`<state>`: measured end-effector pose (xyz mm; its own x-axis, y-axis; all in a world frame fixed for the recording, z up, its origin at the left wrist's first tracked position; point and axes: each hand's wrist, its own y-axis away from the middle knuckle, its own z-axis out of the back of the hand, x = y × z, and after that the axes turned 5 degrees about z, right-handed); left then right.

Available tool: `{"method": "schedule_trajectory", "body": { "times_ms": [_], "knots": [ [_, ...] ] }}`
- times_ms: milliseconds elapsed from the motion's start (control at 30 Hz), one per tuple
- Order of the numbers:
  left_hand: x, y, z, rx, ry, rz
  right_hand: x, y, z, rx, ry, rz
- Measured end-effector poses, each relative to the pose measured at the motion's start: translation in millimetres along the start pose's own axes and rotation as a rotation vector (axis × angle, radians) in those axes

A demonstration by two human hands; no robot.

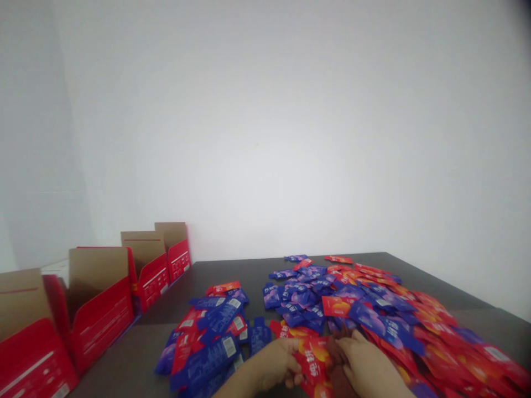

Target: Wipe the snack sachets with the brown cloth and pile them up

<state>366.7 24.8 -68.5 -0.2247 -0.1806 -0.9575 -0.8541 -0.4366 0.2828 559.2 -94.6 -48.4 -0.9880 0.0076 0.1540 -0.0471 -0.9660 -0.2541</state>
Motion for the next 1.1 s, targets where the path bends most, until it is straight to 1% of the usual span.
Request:
{"method": "schedule_trajectory", "body": {
  "times_ms": [67, 100, 233, 267, 300, 367, 467, 500, 567, 633, 667, 767, 800, 833, 900, 1000, 1067, 1100],
  "knots": [
    [-0.7, -1.0, -0.5, 0.000, 0.014, 0.005, 7.5, 1.5, -0.5, -0.003, -0.003, 0.059],
    [-0.6, -2.0, -0.8, -0.003, 0.016, 0.006, 13.7, 1.9, -0.6, -0.001, -0.014, 0.116],
    [3.0, -7.1, -0.5, -0.023, 0.018, 0.005, 37.6, 2.6, -3.1, 0.080, -0.089, 0.435],
    [4.1, -8.0, -0.1, -0.031, 0.019, 0.004, 39.8, 3.1, -4.9, 0.094, -0.098, 0.478],
    [5.0, -8.5, 0.4, -0.038, 0.020, 0.002, 39.6, 4.0, -7.1, 0.095, -0.100, 0.488],
    [5.8, -8.2, 0.9, -0.048, 0.021, -0.004, 31.7, 6.1, -11.6, 0.048, -0.066, 0.405],
    [3.6, -5.5, 0.0, -0.064, 0.008, -0.019, 10.7, 7.2, -14.7, -0.045, 0.023, 0.175],
    [2.2, -4.5, -0.7, -0.068, -0.001, -0.022, 5.2, 6.2, -14.2, -0.054, 0.042, 0.112],
    [-0.8, -3.0, -2.5, -0.071, -0.031, -0.022, 1.7, 2.2, -11.1, -0.038, 0.054, 0.053],
    [-3.0, -2.6, -4.1, -0.073, -0.062, -0.014, 9.6, -2.5, -6.8, -0.007, 0.050, 0.065],
    [-3.4, -2.7, -4.6, -0.078, -0.073, -0.010, 16.5, -4.3, -4.8, 0.003, 0.043, 0.106],
    [-2.3, -4.2, -5.3, -0.100, -0.088, -0.002, 36.6, -6.2, -1.8, 0.019, 0.018, 0.301],
    [-1.5, -4.7, -5.3, -0.104, -0.090, -0.001, 39.6, -5.9, -2.6, 0.029, 0.015, 0.358],
    [-0.6, -5.0, -5.3, -0.108, -0.091, 0.000, 39.7, -5.5, -4.5, 0.037, 0.019, 0.382],
    [0.8, -5.2, -5.3, -0.119, -0.087, 0.002, 31.1, -5.0, -11.4, 0.018, 0.041, 0.337],
    [1.4, -4.1, -5.4, -0.117, -0.064, -0.009, 8.7, -5.3, -25.1, -0.044, 0.073, 0.231],
    [1.1, -3.2, -5.3, -0.106, -0.036, -0.026, 0.0, -5.7, -31.9, -0.055, 0.083, 0.216],
    [1.0, -2.9, -5.1, -0.104, -0.015, -0.029, -0.5, -5.7, -33.8, -0.048, 0.085, 0.228]
  ]
}}
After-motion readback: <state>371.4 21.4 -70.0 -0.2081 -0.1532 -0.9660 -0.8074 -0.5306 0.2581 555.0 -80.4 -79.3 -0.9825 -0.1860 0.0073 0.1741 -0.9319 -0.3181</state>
